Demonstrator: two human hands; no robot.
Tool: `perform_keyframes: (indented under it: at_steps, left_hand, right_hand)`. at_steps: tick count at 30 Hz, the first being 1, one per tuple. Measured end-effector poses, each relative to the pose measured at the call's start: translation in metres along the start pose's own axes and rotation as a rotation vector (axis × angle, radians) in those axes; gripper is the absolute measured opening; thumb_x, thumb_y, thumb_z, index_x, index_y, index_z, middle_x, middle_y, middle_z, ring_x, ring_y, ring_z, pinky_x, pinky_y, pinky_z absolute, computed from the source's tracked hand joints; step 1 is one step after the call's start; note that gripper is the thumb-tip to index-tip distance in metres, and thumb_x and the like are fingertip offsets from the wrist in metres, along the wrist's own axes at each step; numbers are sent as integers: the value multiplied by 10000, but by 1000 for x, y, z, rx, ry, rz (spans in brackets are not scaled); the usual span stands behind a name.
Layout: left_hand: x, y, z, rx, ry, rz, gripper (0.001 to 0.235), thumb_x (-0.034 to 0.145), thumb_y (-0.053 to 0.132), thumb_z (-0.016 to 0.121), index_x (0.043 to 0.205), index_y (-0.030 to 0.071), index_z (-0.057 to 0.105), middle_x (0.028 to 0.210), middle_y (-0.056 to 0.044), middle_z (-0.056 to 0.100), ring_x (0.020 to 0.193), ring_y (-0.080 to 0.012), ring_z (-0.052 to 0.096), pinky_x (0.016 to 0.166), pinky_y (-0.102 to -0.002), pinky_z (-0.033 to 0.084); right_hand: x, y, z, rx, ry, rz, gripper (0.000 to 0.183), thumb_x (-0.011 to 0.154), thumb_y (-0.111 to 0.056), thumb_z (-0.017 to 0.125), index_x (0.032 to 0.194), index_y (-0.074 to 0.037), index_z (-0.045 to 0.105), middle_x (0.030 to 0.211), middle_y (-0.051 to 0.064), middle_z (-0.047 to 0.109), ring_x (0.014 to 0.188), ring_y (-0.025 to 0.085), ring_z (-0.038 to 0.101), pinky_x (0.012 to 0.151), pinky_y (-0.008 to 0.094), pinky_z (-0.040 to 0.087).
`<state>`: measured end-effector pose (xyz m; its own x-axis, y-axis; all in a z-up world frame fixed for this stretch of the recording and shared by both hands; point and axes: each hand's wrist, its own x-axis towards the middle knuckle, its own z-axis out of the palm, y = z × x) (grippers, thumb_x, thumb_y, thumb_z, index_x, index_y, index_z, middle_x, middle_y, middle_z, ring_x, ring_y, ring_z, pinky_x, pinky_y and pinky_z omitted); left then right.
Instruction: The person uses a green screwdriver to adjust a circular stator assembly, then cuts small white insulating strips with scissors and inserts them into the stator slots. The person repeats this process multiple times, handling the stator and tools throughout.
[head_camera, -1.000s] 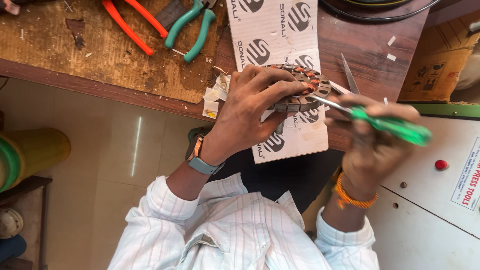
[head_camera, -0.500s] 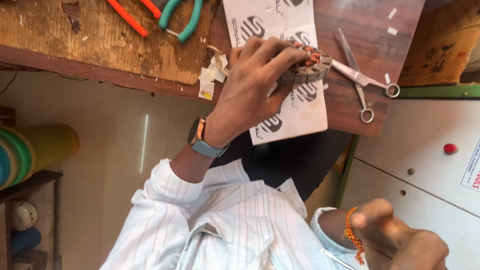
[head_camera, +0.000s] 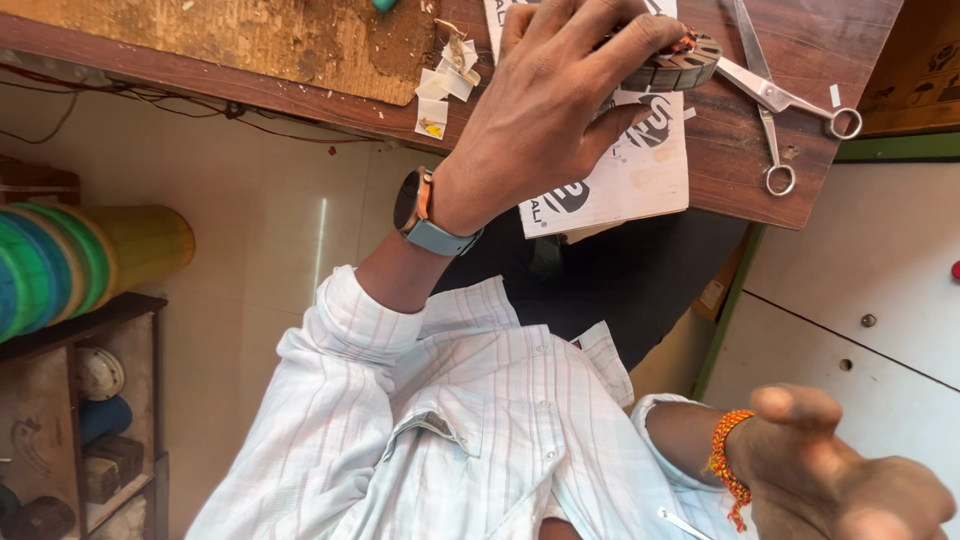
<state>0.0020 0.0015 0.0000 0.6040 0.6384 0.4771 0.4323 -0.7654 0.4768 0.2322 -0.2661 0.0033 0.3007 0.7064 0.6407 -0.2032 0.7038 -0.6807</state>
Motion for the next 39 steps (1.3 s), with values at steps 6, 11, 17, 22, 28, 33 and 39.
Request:
perform_keyframes:
  at_steps: [6,11,17,22,28,33,39]
  left_hand:
    - [-5,-22,4,-9,-106,135,600,1003,9,708,1520,193,466,1378,-35,559,1265,-263,533,1099,-413,431]
    - [-10,-58,1,-116,-106,192,596,987,29,783,1502,176,520,1380,-52,619,1230,-261,608,1040,-398,509]
    - [-3,-61,17,-111,130,232,492,948,52,841,1376,177,634,1313,-2,714,1250,-180,661,1040,-377,537]
    - [-4,-46,22,209,212,232,323,1037,145,776,1336,181,659,1240,23,741,1168,-136,674,905,-328,507]
    - [-5,-26,14,223,240,123,357,1027,149,751,1359,175,622,1237,19,737,1146,-147,683,911,-330,498]
    - [-2,-36,3,130,108,167,486,930,237,800,1374,184,611,1244,13,722,1123,-173,672,937,-367,457]
    - [-3,-34,5,58,121,134,489,968,300,816,1401,231,602,1279,55,708,1157,-146,660,932,-370,439]
  right_hand:
    - [-19,-1,3,-44,72,-16,232,1033,-290,673,1220,-157,647,1177,32,583,1037,180,590,827,414,540]
    - [-33,-1,-2,-202,226,-34,246,1031,-311,695,1208,-147,647,1181,38,576,998,177,594,790,379,558]
    - [2,24,-13,-471,307,-50,269,1030,-335,723,1192,-134,647,1186,46,568,951,174,599,746,336,581]
    - [40,51,16,-594,157,-173,253,1030,-286,769,1153,-96,654,1134,60,559,855,185,644,723,333,632]
    - [68,105,52,-523,73,-101,339,908,-169,895,1111,7,687,1042,126,677,891,245,735,811,430,666]
    - [78,134,65,-480,108,32,359,971,-187,887,1168,28,678,1103,175,723,995,265,770,896,352,654]
    - [89,148,70,-530,88,83,375,1015,-216,881,1184,34,659,1212,202,733,1055,255,768,963,314,632]
